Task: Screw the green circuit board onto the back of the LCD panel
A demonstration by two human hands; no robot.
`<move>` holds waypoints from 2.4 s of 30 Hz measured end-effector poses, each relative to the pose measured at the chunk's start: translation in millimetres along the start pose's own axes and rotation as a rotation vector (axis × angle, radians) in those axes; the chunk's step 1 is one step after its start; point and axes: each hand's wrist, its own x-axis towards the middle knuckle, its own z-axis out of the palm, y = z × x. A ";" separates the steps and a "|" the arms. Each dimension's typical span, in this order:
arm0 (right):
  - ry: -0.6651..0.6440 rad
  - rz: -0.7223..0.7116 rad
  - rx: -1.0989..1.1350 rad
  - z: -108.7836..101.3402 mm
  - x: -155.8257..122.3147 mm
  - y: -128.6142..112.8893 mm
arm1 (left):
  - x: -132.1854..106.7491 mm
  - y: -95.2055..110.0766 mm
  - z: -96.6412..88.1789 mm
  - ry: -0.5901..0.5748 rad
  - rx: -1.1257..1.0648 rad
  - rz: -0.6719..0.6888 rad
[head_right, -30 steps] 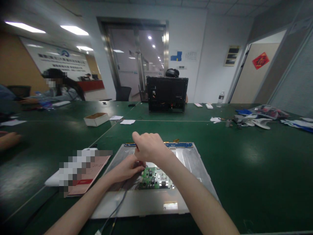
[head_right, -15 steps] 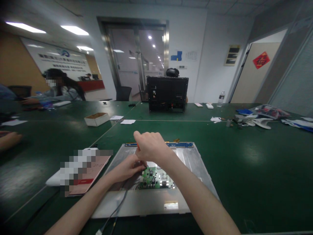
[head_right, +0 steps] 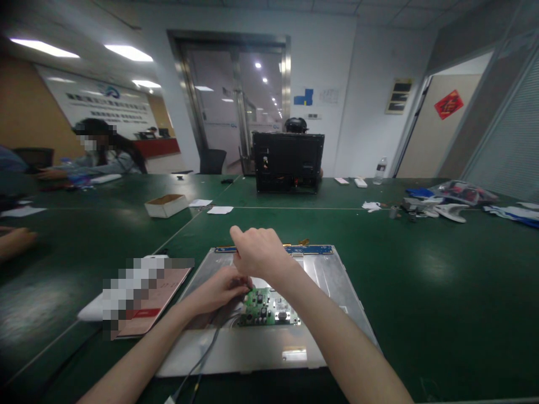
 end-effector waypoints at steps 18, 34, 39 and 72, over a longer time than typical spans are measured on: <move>-0.022 0.001 -0.011 -1.5 -0.4 0.9 | -1.0 4.3 -1.7 0.012 0.067 -0.019; 0.018 -0.006 -0.005 -2.3 -1.1 2.5 | -3.0 6.6 -0.7 0.091 0.048 0.012; 0.027 -0.008 -0.012 -1.9 -1.4 3.4 | -1.9 2.8 -1.3 0.082 0.072 0.007; 0.040 -0.039 -0.023 2.9 1.3 -1.5 | -0.3 -1.3 -1.1 0.029 0.006 -0.011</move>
